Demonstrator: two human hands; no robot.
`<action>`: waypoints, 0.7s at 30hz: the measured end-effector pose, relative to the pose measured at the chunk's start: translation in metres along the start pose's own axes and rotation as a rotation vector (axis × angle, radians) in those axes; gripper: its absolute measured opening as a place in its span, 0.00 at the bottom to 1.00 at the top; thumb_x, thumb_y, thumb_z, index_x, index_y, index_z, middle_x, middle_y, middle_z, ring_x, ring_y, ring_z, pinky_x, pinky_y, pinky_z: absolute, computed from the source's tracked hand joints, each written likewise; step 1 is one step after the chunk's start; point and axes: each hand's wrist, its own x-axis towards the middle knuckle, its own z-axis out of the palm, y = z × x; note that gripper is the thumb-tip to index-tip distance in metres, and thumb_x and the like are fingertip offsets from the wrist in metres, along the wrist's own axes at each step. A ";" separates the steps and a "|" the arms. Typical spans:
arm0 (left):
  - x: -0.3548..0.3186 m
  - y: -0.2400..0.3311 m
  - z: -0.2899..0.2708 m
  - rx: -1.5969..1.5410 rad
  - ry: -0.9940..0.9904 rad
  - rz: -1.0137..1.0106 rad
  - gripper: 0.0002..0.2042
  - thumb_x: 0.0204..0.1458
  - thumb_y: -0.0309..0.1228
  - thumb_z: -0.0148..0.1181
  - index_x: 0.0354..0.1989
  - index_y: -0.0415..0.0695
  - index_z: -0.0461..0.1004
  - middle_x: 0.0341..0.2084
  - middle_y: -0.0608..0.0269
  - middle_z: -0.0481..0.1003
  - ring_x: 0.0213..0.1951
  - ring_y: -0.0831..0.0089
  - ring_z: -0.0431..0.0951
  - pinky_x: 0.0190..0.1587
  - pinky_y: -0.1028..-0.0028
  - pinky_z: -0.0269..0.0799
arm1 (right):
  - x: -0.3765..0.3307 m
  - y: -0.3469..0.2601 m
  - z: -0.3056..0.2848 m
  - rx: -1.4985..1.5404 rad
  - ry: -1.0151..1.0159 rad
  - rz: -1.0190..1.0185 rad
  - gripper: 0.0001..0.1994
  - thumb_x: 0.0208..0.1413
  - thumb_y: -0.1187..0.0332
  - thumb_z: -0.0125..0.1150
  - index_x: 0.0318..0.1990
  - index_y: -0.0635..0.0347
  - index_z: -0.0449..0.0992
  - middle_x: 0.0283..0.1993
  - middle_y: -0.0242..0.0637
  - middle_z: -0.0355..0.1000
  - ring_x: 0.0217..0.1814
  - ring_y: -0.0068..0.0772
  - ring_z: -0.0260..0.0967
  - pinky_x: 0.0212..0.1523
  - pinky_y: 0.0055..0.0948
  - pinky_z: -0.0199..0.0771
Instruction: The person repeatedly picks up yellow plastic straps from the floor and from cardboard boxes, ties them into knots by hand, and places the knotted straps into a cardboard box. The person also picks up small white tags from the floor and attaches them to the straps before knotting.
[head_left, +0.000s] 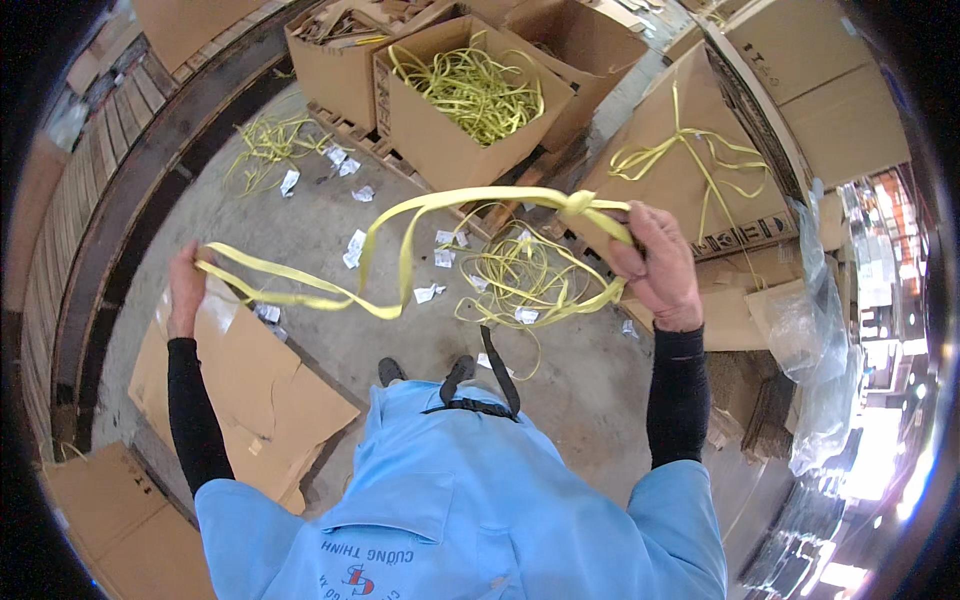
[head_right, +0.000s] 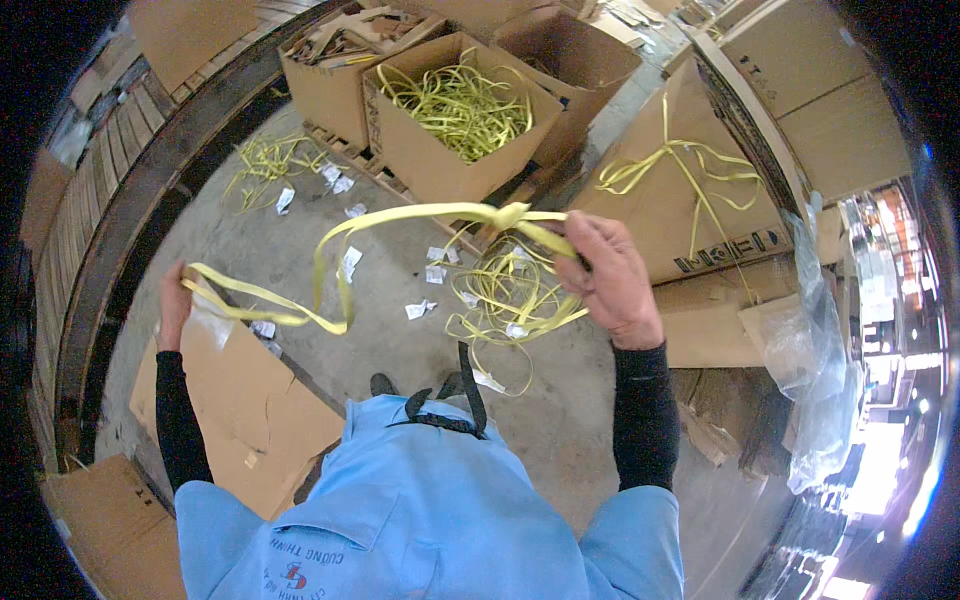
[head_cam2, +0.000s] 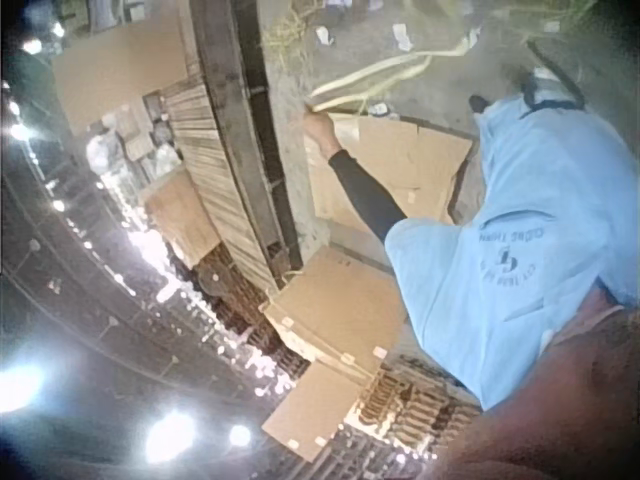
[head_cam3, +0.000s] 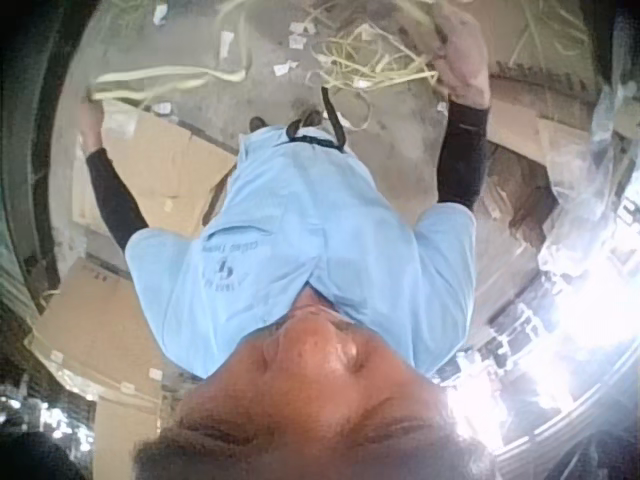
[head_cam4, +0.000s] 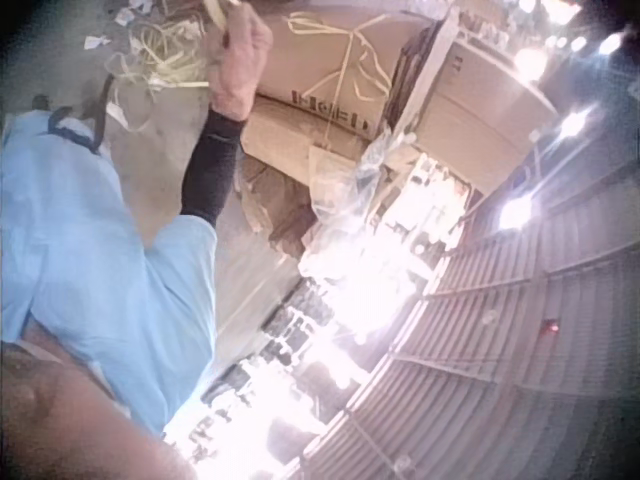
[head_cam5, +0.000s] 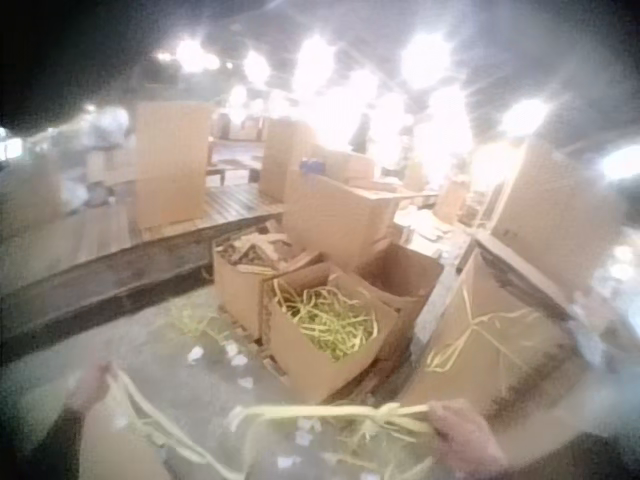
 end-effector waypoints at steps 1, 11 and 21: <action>-0.005 0.015 0.004 0.000 -0.100 -0.070 0.21 0.50 0.19 0.59 0.55 0.34 0.73 0.46 0.48 0.79 0.50 0.55 0.79 0.55 0.64 0.73 | -0.001 0.001 0.009 0.005 0.000 0.005 0.16 0.69 0.63 0.50 0.46 0.69 0.77 0.23 0.25 0.65 0.20 0.13 0.52 0.21 0.17 0.48; -0.058 0.244 -0.055 -0.876 -0.127 0.382 0.18 0.61 0.31 0.55 0.58 0.40 0.72 0.53 0.57 0.76 0.58 0.68 0.73 0.63 0.67 0.65 | -0.004 0.003 0.082 -0.635 -0.329 -0.116 0.13 0.62 0.67 0.60 0.48 0.68 0.79 0.26 0.32 0.71 0.31 0.24 0.70 0.34 0.27 0.70; -0.107 0.341 -0.054 -1.100 -0.919 0.241 0.04 0.55 0.23 0.63 0.35 0.34 0.79 0.38 0.56 0.82 0.28 0.74 0.81 0.32 0.75 0.77 | -0.008 0.030 0.106 -0.941 -0.455 -0.572 0.19 0.57 0.67 0.65 0.56 0.59 0.77 0.42 0.41 0.76 0.42 0.42 0.75 0.43 0.37 0.75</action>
